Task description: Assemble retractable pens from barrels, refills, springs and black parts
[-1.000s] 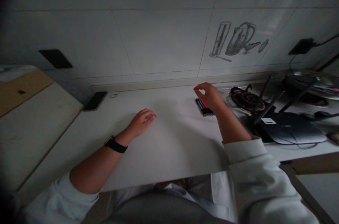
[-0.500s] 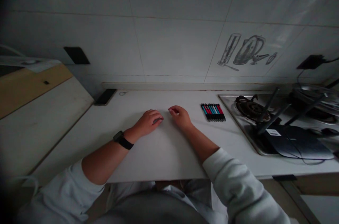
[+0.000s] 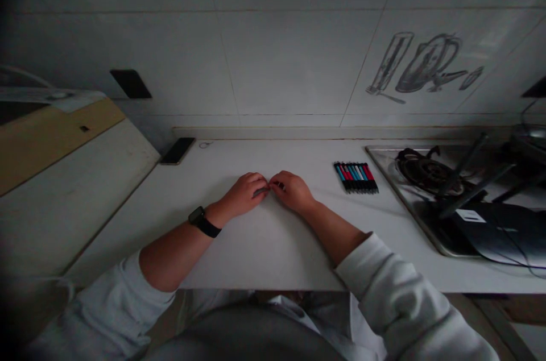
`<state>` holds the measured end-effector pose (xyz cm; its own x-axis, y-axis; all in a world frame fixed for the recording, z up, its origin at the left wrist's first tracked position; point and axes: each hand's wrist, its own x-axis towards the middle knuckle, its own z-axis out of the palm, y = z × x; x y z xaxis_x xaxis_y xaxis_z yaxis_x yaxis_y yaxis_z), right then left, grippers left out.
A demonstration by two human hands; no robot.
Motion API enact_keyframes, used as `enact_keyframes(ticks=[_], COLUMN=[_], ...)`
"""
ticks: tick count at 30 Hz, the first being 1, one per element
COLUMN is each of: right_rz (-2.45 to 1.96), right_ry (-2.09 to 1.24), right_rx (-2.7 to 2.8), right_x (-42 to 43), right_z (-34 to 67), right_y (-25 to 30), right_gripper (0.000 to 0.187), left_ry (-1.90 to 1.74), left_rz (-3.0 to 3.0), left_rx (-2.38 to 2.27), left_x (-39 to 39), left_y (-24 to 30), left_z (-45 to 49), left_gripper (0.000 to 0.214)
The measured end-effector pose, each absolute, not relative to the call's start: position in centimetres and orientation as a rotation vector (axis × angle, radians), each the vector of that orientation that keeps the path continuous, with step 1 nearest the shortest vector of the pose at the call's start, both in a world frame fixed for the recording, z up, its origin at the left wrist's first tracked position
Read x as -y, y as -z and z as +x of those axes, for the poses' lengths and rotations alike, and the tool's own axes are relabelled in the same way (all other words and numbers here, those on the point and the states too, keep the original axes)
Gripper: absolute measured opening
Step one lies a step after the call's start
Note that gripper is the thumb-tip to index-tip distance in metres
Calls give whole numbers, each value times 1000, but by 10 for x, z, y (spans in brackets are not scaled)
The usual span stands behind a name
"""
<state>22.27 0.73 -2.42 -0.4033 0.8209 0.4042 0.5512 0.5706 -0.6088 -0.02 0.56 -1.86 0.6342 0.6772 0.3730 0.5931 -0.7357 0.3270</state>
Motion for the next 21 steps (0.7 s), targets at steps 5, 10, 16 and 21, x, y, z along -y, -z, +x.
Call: enact_keyframes(ticks=[5, 10, 16, 21], right_rz=[-1064, -1159, -1242, -1253], right_ry=[-482, -481, -515, -547], right_rx=[2152, 2054, 1930, 1903], right_x=[4, -8, -20, -19], right_z=[223, 231, 235, 235], right_y=[17, 28, 38, 36], right_gripper=[16, 14, 17, 19], left_ry=[-738, -715, -720, -710], left_rz=[2671, 2648, 2642, 2634], left_rx=[-1129, -1175, -1169, -1168], left_x=[-6, -7, -8, -6], left_y=[21, 25, 28, 28], left_z=[0, -1, -2, -1], left_gripper=[9, 6, 12, 11])
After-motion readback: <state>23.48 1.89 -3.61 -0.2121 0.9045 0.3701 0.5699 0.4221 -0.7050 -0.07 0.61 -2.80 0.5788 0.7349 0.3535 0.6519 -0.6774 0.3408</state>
